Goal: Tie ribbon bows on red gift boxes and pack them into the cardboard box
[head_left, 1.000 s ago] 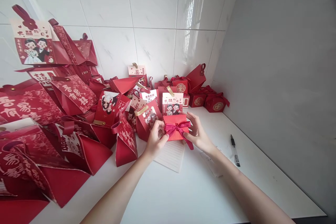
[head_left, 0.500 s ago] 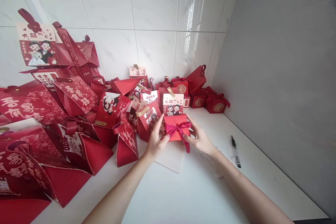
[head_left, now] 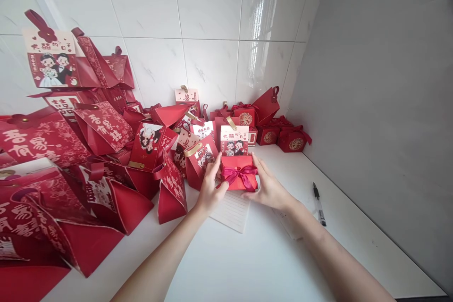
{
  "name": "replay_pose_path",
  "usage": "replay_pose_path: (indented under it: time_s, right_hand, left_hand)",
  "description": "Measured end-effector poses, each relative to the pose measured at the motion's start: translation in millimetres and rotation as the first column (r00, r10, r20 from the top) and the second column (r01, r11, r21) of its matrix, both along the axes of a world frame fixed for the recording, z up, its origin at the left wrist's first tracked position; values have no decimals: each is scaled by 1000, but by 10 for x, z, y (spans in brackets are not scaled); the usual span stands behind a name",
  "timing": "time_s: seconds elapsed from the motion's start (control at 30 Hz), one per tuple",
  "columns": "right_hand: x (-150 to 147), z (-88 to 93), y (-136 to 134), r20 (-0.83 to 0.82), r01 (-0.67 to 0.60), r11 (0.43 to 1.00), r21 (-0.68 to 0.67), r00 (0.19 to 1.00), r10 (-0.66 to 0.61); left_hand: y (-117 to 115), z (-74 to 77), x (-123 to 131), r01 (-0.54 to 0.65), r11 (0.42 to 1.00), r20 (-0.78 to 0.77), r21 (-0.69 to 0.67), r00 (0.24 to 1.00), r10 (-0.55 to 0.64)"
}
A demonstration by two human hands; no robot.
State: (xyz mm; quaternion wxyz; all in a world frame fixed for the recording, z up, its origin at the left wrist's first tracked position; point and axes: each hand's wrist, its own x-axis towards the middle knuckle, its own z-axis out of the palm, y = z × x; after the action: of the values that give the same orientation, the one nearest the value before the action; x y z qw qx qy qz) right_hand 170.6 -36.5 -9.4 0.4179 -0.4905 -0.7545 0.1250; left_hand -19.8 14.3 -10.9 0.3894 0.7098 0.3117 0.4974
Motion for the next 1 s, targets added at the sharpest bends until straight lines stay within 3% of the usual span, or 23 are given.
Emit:
replay_pose_path:
  time_s: [0.17,0.43,1.0]
  right_hand:
    - [-31,-22,7,-8,41,998,40,999,-40]
    - [-1,-51,26,-6,49,996,75,999,-48]
    - [-17,-72,34,32,82,991,109,996,-86]
  left_hand:
    - [32,-45,-4,-11,998,-2,56,1000,12]
    - [38,-46,3,176,984,105,-39,980,-172]
    - [35,-32,-2,269,963,26,3,963,-269]
